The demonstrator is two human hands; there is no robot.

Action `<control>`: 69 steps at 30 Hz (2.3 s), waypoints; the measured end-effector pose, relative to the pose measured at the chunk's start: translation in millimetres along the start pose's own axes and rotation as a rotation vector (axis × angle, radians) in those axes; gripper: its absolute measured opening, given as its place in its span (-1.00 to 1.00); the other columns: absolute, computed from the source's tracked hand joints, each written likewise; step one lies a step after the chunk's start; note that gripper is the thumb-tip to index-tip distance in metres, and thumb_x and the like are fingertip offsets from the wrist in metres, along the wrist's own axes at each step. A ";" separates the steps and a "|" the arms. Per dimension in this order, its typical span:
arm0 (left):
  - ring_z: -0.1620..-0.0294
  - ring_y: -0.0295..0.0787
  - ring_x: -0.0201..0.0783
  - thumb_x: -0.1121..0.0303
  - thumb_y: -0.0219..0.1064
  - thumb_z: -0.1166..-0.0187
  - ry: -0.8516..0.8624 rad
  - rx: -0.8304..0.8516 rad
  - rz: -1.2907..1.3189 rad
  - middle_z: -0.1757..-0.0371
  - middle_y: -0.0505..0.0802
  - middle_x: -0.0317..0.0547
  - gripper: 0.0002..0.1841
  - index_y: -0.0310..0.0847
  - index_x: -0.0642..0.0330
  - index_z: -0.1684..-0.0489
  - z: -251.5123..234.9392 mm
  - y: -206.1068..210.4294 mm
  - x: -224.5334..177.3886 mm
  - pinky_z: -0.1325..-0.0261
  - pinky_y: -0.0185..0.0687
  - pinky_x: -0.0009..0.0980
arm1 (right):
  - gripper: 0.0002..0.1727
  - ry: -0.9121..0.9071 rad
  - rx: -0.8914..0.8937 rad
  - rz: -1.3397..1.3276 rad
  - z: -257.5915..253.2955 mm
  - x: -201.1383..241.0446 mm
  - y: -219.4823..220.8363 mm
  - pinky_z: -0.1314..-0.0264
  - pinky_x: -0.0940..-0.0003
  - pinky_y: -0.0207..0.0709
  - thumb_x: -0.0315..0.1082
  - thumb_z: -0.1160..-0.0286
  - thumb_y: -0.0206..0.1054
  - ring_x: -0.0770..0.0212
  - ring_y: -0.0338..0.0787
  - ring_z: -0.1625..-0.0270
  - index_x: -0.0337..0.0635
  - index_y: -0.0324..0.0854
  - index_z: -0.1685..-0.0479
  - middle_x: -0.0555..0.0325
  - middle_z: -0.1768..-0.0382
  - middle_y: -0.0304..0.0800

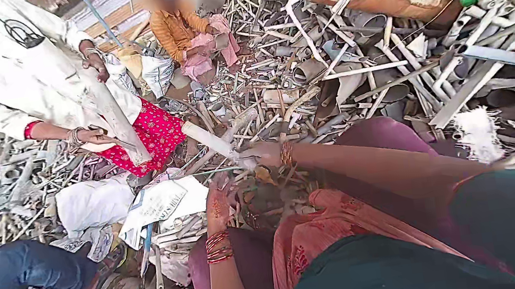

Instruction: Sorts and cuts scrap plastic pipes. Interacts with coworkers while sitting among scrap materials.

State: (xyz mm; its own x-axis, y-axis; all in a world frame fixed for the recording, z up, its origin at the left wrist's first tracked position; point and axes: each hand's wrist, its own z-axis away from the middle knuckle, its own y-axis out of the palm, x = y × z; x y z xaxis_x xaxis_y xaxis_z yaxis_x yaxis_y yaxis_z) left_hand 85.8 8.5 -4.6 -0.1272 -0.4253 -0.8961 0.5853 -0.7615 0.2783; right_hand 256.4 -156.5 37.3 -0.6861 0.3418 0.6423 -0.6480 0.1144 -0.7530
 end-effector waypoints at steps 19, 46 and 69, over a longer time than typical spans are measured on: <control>-0.23 0.72 -0.13 0.68 0.47 -0.39 0.471 -0.291 -0.042 -0.33 0.65 0.38 -0.28 0.17 0.55 -0.58 18.7 -12.0 25.1 -0.30 0.67 -0.31 | -0.60 0.277 -0.023 0.097 29.5 17.9 31.5 -0.45 -0.21 0.46 -0.40 -0.85 0.01 -0.29 0.73 -0.27 -0.41 0.53 -0.47 -0.41 -0.18 0.74; 0.09 0.94 -0.07 -0.67 0.30 0.08 -0.061 0.435 0.242 -0.03 0.92 0.00 0.20 0.40 0.21 -0.44 25.2 -31.7 23.2 0.15 0.87 -0.18 | -0.34 0.179 -0.294 -0.908 -12.5 46.6 9.1 0.21 0.38 0.46 -0.10 -0.74 0.30 0.31 0.54 0.31 -0.17 0.21 -0.70 -0.05 0.06 0.65; 0.39 0.81 -0.29 0.46 0.06 -0.69 -0.097 0.050 -0.040 0.23 0.76 -0.03 -0.40 -0.07 0.28 -0.73 14.3 -11.4 35.9 0.29 0.80 -0.40 | -0.56 0.055 0.011 0.163 -35.5 21.6 19.2 -0.23 -0.31 0.57 -0.18 -0.93 -0.03 -0.34 0.81 -0.18 -0.15 0.53 -0.56 -0.30 -0.07 0.82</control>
State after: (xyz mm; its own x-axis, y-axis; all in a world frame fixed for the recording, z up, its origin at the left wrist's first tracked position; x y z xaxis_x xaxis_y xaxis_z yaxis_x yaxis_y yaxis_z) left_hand 63.1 -5.1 -35.0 -0.2278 -0.4380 -0.8697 0.5380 -0.8010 0.2625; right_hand 240.9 -113.8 31.6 -0.7637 0.4051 0.5026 -0.5331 0.0432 -0.8450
